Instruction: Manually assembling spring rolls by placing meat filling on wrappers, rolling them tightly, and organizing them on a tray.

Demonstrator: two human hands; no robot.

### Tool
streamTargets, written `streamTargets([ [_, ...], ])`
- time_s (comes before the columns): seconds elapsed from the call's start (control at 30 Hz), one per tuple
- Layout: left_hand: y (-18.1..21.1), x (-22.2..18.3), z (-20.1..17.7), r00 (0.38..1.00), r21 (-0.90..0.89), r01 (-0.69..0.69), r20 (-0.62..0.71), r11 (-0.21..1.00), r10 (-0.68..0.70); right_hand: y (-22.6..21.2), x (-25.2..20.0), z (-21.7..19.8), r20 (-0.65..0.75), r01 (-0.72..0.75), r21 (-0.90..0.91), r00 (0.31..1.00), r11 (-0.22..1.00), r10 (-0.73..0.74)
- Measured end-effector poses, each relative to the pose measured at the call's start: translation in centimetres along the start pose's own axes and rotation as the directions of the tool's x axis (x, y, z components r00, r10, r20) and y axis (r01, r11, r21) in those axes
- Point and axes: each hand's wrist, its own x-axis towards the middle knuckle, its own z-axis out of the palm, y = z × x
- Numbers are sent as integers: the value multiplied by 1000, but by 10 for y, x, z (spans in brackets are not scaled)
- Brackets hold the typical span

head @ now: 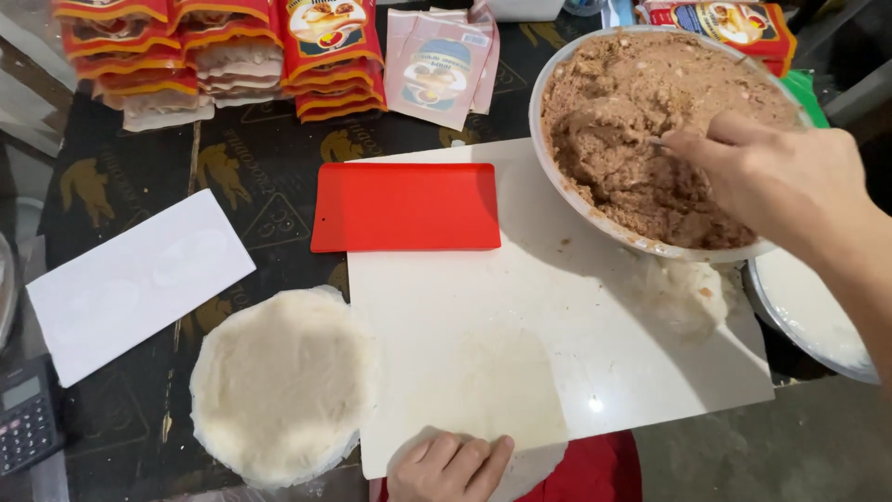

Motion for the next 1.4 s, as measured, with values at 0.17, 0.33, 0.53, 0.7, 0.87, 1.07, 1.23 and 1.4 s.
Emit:
streamTargets([
  [0.17,0,-2,-1,1000,-4,-1,11,1000,1,-1,12,-62,52,118,-24,992,993,-116],
  [0.33,-1,-1,-2,1000,8,-14,6,1000,14,25,45,-75,479,102,14,873,995,-96],
  [0.53,-5,-1,0,999,-7,-22,-37,1000,21,130,27,250,176,-205,837,979,506,106],
  [0.7,-8,-4,5,997,144,-82,-2,986,83,92,24,234,-26,-197,206,978,959,207],
  [0.87,-6,3,2,998,204,-36,59,978,24,82,53,225,6,-178,352,982,919,188],
  [1.07,15,-21,17,982,242,51,162,969,-92,75,79,200,10,-125,149,992,981,125],
  [1.23,17,-21,7,950,164,92,281,982,-136,70,90,186,-100,-94,196,988,976,115],
  [1.4,36,-61,34,877,83,242,407,967,-255,52,96,127,-47,-74,-58,996,996,71],
])
